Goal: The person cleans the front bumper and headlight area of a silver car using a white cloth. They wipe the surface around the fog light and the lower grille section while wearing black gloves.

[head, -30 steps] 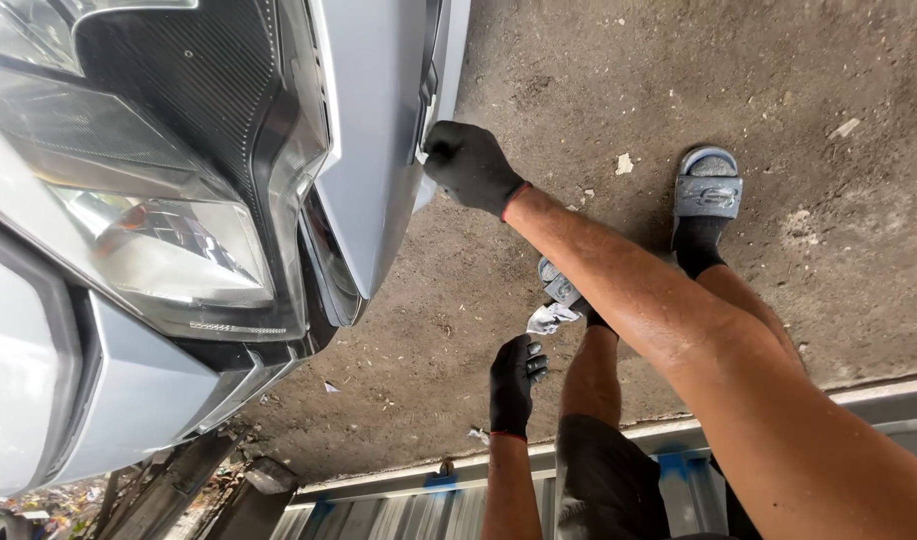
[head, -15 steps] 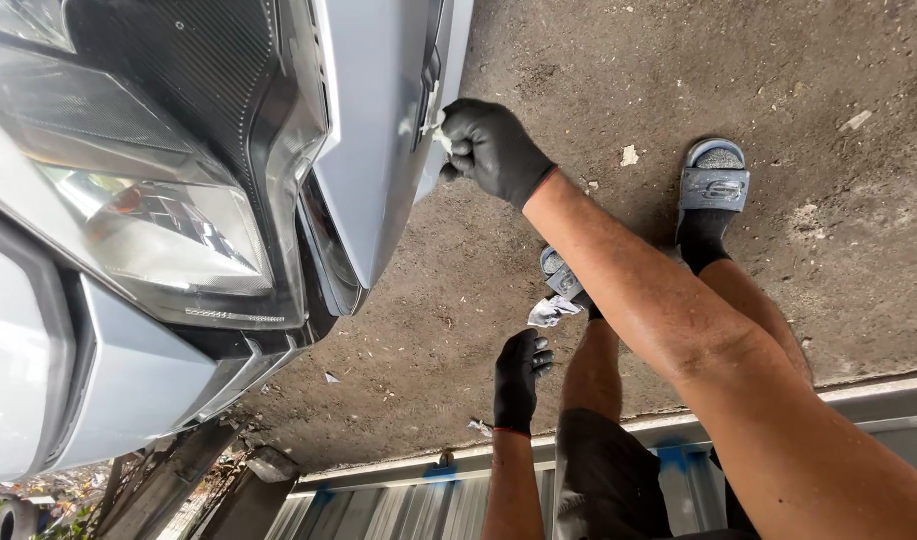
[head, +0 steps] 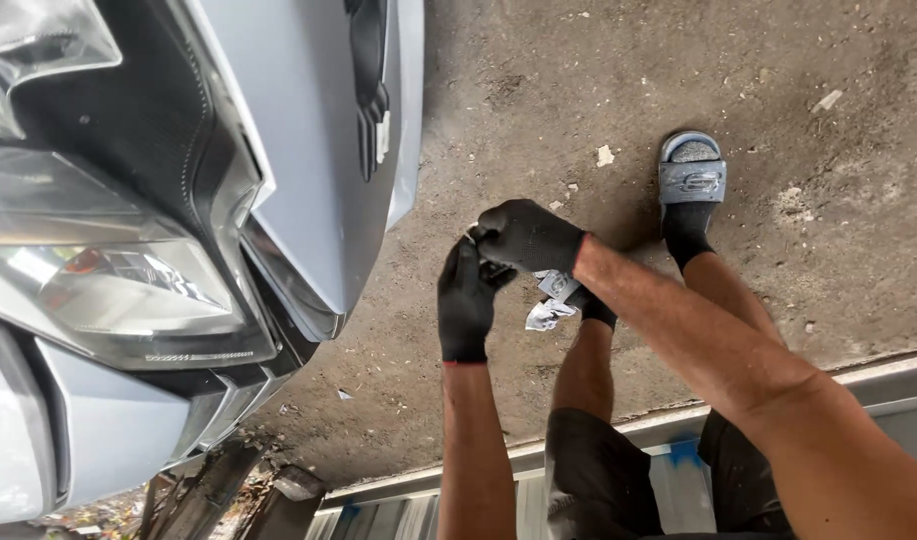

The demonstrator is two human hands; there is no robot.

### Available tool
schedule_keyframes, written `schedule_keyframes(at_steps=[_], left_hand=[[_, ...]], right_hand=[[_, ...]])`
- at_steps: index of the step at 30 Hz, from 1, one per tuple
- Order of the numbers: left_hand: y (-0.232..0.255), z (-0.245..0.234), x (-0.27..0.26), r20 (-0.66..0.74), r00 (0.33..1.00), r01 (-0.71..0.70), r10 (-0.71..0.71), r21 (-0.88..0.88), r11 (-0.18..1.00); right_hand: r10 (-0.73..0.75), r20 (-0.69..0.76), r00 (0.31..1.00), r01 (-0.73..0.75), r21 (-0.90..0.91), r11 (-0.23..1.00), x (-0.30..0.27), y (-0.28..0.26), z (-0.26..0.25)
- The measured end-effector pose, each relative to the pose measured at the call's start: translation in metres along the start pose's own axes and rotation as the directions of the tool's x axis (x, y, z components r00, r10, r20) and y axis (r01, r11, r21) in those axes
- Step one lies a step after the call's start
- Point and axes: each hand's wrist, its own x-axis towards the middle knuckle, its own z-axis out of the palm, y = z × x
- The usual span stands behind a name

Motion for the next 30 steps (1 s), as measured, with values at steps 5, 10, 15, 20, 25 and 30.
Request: schedule_keyframes(at_steps=[5, 10, 15, 20, 25, 30], left_hand=[[-0.022, -0.01, 0.034, -0.057, 0.998, 0.012, -0.011, 0.024, 1.0], [-0.005, 0.025, 0.038, -0.115, 0.987, 0.085, -0.114, -0.232, 0.969], [-0.028, -0.001, 0.057, -0.128, 0.991, 0.049, -0.027, 0.173, 0.984], [-0.001, 0.019, 0.062, -0.242, 0.97, 0.063, 0.026, 0.351, 0.934], [-0.015, -0.02, 0.031, -0.353, 0.934, 0.16, -0.05, 0.291, 0.943], [-0.054, -0.048, -0.019, -0.361, 0.924, 0.245, -0.124, 0.312, 0.918]], right_hand=[[0.297, -0.161, 0.941, -0.237, 0.314, 0.92, -0.004, -0.031, -0.034], [0.195, -0.307, 0.932, -0.145, 0.178, 0.973, 0.001, -0.011, -0.022], [0.145, -0.086, 0.986, -0.149, -0.035, 0.988, -0.011, -0.009, -0.026], [0.233, -0.099, 0.967, -0.235, -0.01, 0.972, -0.021, -0.009, -0.015], [0.243, -0.342, 0.908, -0.247, 0.031, 0.968, 0.023, -0.037, -0.032], [0.067, -0.557, 0.828, 0.029, 0.162, 0.986, 0.104, -0.068, -0.033]])
